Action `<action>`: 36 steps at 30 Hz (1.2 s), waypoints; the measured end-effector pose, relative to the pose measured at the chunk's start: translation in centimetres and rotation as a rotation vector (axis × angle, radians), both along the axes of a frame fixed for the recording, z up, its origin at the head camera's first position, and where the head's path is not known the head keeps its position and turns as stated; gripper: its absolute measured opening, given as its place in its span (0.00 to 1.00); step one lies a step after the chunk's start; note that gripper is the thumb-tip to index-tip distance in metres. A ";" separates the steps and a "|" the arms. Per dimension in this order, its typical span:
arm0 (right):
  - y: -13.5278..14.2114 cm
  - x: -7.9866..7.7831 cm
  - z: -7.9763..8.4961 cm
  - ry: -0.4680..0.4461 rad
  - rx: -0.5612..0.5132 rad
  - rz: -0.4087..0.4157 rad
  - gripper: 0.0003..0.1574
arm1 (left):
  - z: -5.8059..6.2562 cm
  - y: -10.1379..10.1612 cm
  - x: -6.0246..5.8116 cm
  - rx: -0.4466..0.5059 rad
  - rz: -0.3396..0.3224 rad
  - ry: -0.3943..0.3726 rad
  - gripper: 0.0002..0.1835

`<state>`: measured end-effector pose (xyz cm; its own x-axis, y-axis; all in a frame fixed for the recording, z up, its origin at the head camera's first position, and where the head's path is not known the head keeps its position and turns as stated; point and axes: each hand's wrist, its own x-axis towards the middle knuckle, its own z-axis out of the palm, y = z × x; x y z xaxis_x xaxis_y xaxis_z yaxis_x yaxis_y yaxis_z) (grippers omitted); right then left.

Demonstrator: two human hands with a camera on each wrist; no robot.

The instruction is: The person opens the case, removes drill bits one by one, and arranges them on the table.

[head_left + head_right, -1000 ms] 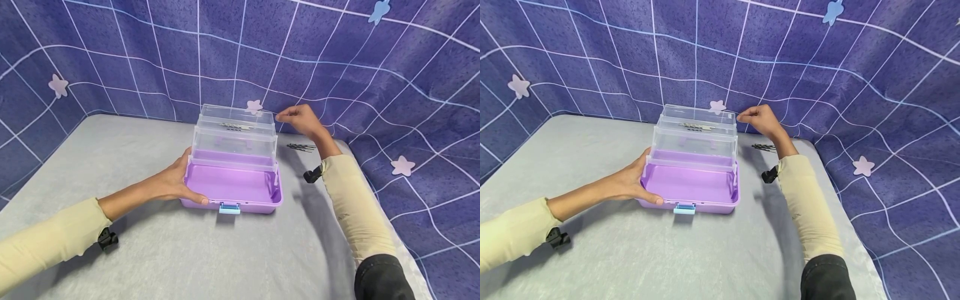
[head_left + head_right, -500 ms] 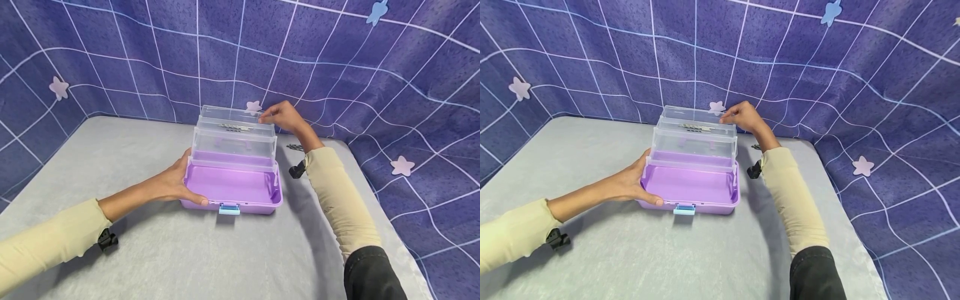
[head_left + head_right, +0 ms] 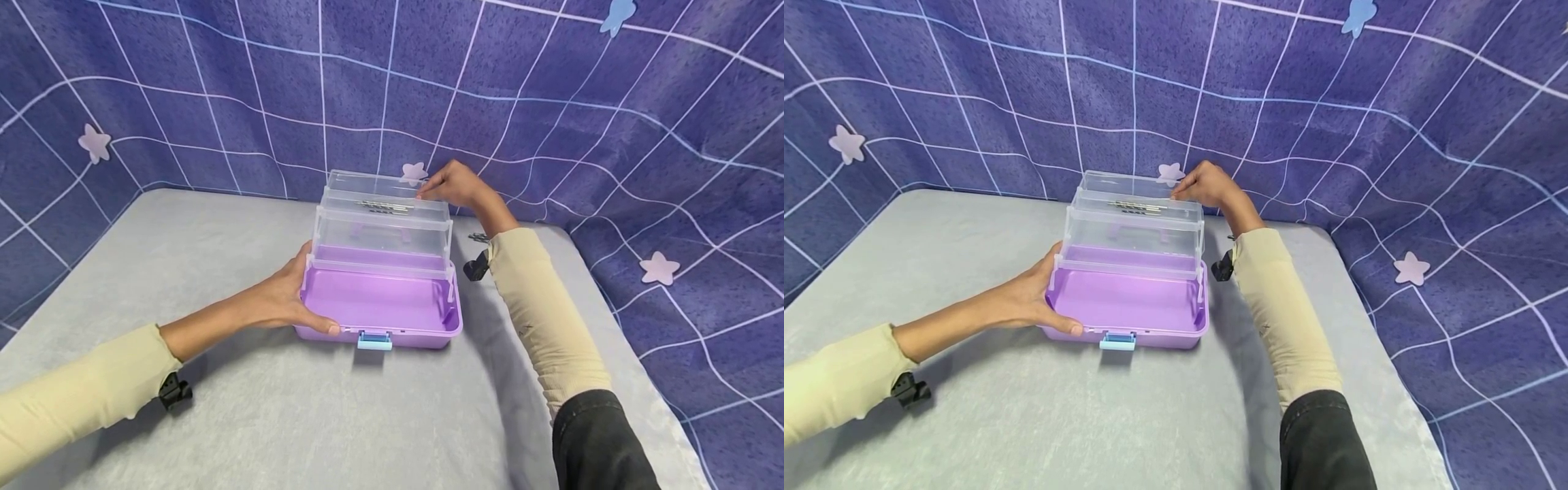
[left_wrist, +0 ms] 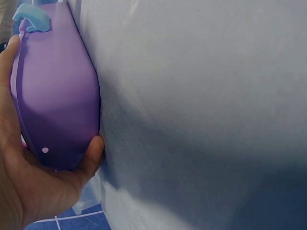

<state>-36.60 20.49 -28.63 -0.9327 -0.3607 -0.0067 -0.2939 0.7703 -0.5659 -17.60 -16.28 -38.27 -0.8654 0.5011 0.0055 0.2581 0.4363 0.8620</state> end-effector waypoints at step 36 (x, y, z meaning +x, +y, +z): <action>4.0 3.1 -1.1 -0.222 -0.465 -0.035 0.21 | 0.1 -0.2 0.1 -0.005 0.012 -0.019 0.86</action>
<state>-33.48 24.53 -29.70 -0.9385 -0.3414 -0.0523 -0.1065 0.4300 -0.8965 -17.53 -16.43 -38.21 -0.8714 0.4904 -0.0132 0.2365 0.4436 0.8644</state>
